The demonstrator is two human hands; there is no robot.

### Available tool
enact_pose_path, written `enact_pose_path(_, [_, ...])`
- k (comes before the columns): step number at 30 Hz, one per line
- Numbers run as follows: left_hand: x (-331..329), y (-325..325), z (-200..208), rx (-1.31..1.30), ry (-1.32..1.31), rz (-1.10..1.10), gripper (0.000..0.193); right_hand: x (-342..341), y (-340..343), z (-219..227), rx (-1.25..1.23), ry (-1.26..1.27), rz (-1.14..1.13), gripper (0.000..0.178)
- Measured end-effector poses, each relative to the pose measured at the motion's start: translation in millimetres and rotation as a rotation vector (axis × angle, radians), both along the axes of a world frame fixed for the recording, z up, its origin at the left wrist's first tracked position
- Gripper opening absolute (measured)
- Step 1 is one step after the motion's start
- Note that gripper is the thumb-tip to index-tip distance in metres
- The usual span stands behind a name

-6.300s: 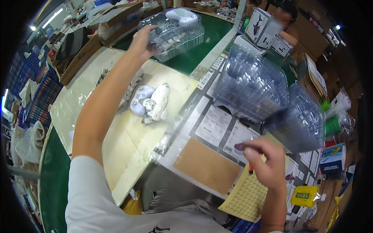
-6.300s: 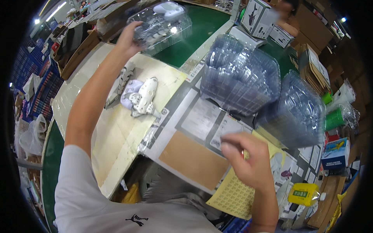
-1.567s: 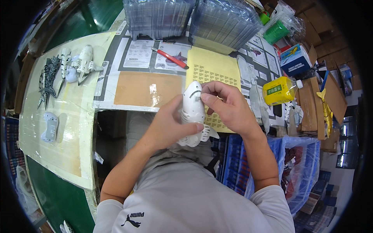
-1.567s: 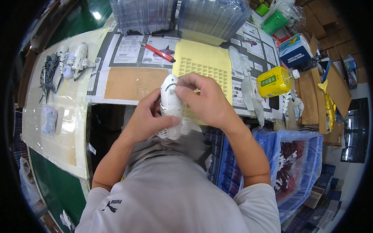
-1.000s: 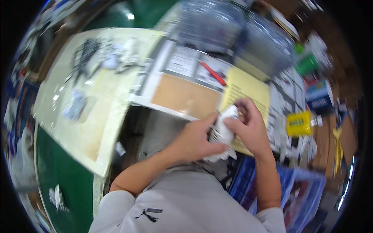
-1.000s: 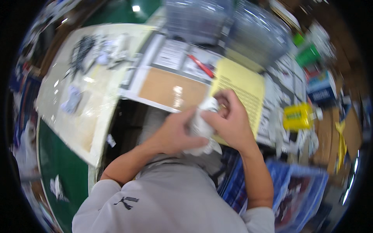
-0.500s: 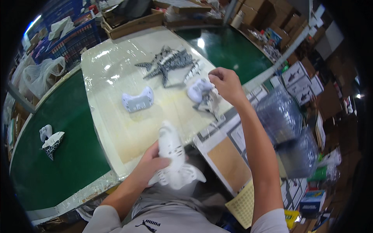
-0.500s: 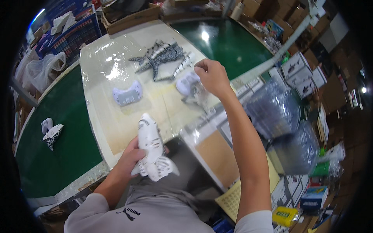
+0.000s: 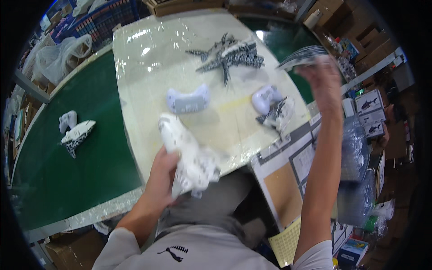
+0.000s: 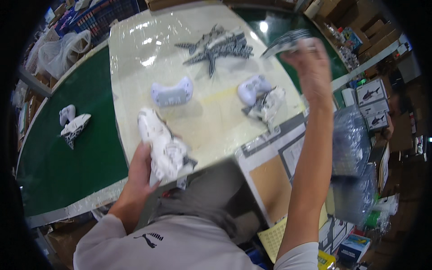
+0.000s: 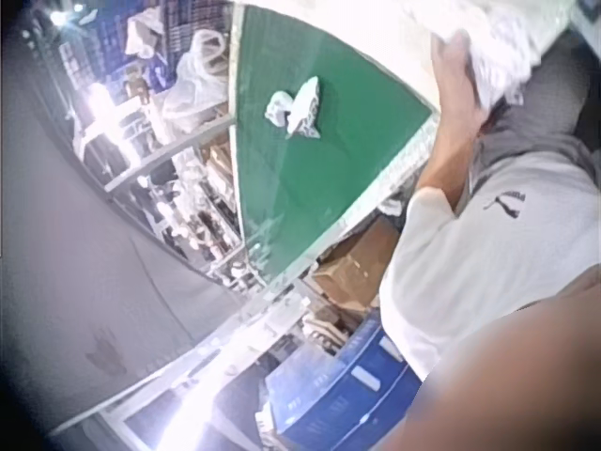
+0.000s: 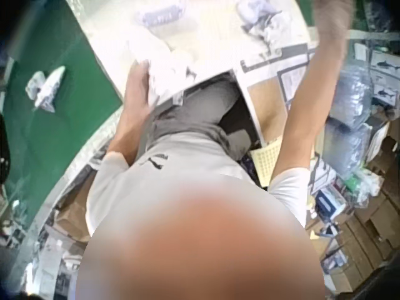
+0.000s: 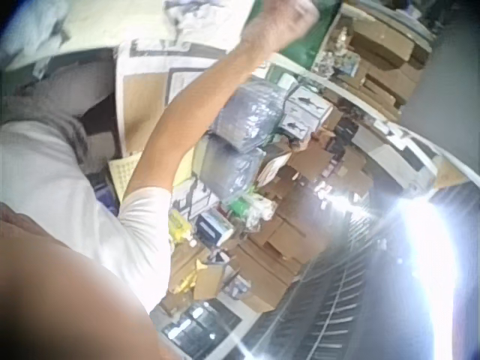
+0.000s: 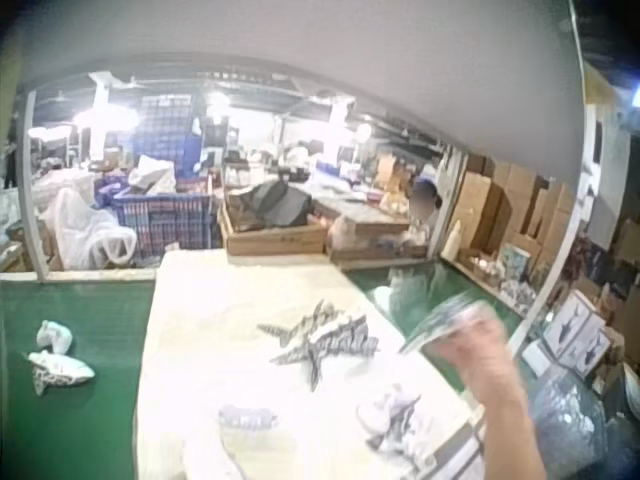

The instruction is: The person assembles white shark-shaped toys by attaching small parts, wiping surfaces with a cloth, and placing them into clear plastic packaging. The person handles multiple shark toys and packaging materials on a cluttered workbench.

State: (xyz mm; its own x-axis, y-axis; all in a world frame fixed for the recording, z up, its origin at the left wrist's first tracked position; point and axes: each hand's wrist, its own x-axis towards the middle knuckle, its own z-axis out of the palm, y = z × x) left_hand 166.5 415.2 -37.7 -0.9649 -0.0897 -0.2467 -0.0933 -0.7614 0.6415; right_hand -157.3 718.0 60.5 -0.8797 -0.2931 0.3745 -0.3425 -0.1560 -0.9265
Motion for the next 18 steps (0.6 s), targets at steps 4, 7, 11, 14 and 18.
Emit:
enact_pose_path(4, [-17,0,7,0.236,0.016,0.034,0.057,138,-2,35,-0.210,0.155,-0.027,0.036])
enact_pose_path(7, [-20,1,10,0.259,0.132,0.021,0.059,230,-28,13,0.001,0.081,-0.088,0.081])
enact_pose_path(11, [-3,15,12,0.201,0.214,-0.009,0.056,312,-50,-32,0.120,-0.308,0.039,0.072])
enact_pose_path(14, [14,35,16,0.048,0.216,0.076,0.058,332,-49,-51,0.159,-0.199,-0.018,0.056])
enact_pose_path(18, [27,51,23,0.003,0.357,0.026,0.066,348,-33,-53,0.281,-0.023,-0.164,0.056])
